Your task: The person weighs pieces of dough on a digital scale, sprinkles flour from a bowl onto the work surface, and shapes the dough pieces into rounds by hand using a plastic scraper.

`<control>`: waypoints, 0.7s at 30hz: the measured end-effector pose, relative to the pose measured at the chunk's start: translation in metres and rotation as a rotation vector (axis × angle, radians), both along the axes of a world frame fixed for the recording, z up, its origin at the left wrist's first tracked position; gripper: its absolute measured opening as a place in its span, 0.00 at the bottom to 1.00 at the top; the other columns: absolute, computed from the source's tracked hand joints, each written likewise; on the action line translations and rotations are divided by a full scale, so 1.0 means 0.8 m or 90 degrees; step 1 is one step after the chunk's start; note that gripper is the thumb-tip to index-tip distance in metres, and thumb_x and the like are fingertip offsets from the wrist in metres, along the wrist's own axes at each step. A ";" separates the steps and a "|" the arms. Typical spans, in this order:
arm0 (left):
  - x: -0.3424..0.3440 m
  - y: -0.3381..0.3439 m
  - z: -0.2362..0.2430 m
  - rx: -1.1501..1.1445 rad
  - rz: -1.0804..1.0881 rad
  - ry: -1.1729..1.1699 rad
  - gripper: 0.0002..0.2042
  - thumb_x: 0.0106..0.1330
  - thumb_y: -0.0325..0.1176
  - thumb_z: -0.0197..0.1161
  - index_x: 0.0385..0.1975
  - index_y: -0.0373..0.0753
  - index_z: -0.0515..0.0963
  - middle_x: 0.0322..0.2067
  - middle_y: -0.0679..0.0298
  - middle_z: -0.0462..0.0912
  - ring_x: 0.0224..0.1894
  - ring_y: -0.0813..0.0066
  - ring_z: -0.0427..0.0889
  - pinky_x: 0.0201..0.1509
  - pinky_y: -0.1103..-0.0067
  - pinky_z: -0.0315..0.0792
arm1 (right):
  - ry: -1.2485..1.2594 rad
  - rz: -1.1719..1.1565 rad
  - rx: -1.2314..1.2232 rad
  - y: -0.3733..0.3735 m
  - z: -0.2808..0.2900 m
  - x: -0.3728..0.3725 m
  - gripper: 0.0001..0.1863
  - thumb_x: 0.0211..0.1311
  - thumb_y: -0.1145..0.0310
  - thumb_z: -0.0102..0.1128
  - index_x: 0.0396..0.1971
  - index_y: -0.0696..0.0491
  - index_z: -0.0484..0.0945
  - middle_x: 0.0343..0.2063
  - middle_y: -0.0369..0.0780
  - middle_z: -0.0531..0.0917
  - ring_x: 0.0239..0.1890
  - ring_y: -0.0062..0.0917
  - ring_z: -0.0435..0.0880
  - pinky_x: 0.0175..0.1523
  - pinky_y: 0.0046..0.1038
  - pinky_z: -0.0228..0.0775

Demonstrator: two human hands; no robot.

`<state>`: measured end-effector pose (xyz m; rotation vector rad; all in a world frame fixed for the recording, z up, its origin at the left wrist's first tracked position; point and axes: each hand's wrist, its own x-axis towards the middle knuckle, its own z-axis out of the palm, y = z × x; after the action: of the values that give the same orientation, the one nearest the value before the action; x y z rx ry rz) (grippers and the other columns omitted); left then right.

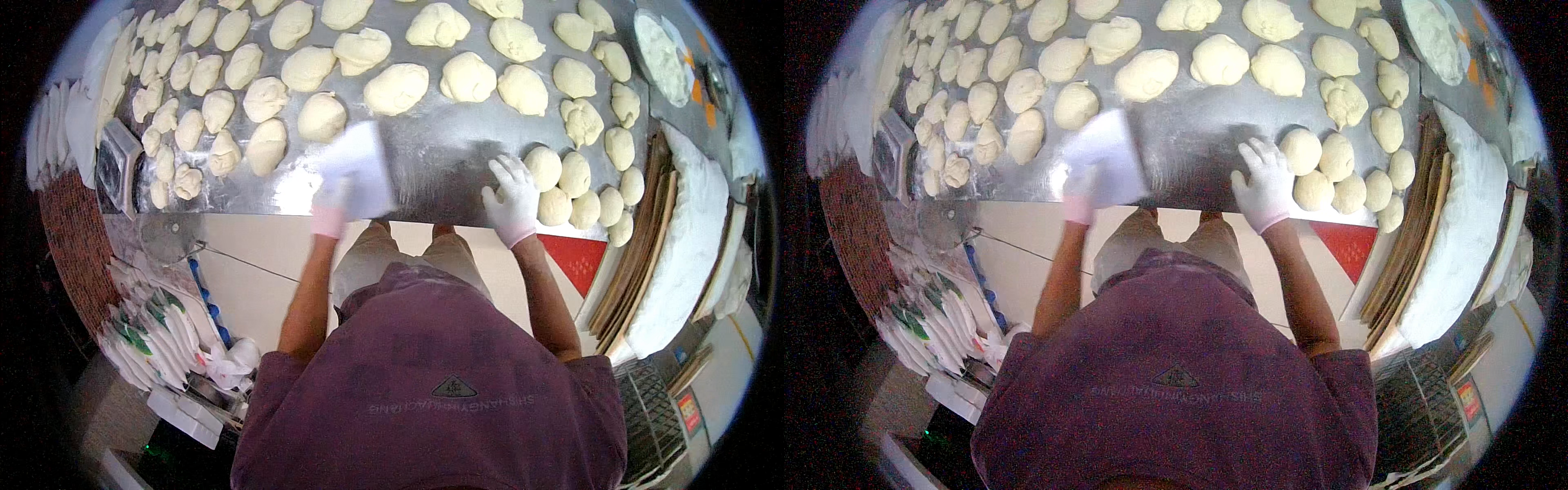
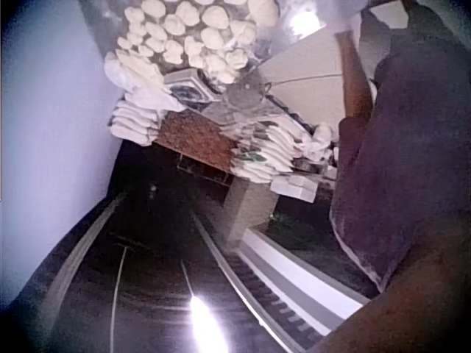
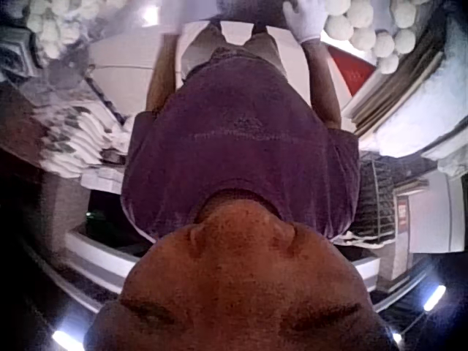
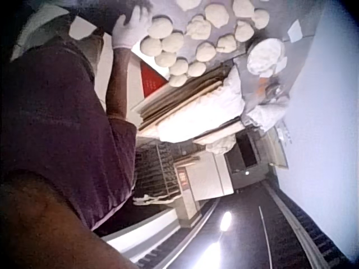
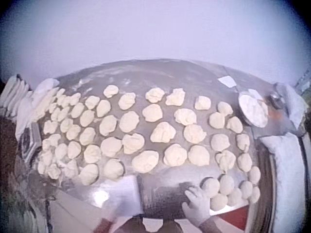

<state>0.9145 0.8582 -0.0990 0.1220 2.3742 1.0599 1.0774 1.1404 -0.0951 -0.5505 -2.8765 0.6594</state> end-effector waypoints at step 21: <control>-0.076 -0.084 -0.026 0.033 0.005 -0.154 0.21 0.61 0.45 0.57 0.45 0.33 0.79 0.35 0.47 0.84 0.41 0.59 0.83 0.47 0.70 0.74 | 0.145 -0.218 -0.681 -0.139 -0.040 -0.135 0.27 0.55 0.67 0.61 0.54 0.63 0.70 0.49 0.49 0.78 0.50 0.37 0.78 0.55 0.32 0.71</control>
<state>0.8538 0.7909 -0.1194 0.0033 2.1328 1.0756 0.9693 1.0292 -0.1268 -0.9430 -1.9316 1.9940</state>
